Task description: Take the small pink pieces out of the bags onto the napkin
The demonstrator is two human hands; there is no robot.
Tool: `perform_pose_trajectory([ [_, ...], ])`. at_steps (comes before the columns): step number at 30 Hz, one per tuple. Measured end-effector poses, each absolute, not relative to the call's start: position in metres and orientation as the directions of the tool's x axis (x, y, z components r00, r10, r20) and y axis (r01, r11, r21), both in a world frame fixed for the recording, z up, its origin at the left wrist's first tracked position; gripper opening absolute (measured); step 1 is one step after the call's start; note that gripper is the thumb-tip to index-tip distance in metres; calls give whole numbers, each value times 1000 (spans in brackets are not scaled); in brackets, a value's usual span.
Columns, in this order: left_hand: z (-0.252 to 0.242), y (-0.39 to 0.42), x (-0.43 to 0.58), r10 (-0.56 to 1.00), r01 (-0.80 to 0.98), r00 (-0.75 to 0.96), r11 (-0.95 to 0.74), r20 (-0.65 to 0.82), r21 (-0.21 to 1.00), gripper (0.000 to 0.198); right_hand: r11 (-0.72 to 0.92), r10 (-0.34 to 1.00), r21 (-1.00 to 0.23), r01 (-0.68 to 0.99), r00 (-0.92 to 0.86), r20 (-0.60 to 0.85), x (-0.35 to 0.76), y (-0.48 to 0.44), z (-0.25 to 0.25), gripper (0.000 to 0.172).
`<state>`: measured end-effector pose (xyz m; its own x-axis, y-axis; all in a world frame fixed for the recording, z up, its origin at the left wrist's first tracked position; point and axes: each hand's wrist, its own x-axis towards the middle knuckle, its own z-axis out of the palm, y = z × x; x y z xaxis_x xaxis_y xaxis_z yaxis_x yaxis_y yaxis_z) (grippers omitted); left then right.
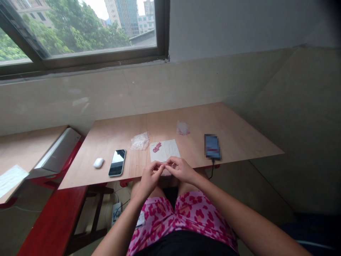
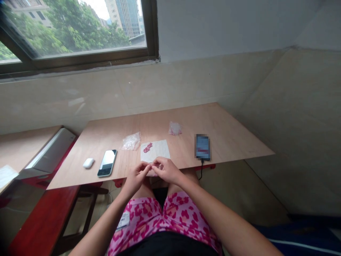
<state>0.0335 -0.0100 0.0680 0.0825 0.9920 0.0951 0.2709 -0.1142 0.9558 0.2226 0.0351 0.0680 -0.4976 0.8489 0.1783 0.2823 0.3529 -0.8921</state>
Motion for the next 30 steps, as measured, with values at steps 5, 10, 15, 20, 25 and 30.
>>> perform_pose_trajectory([
  [5,68,-9,34,989,301,70,-149,134,942,21,396,835,-876,274,-504,219,223,36,71,14],
  [10,71,-7,33,985,337,63,-173,161,926,18,375,844,-883,284,-498,198,223,36,70,14],
  [15,67,-3,30,985,355,23,-167,170,920,21,320,866,-908,270,-472,165,227,41,66,16],
  [20,65,-4,32,985,343,46,-174,169,923,20,381,844,-887,262,-489,219,228,43,65,16],
  [25,66,-5,32,982,338,67,-191,179,921,21,387,853,-885,258,-466,237,228,42,64,17],
  [30,66,-3,29,984,299,40,-178,174,937,23,359,867,-899,251,-446,222,231,47,61,18],
])
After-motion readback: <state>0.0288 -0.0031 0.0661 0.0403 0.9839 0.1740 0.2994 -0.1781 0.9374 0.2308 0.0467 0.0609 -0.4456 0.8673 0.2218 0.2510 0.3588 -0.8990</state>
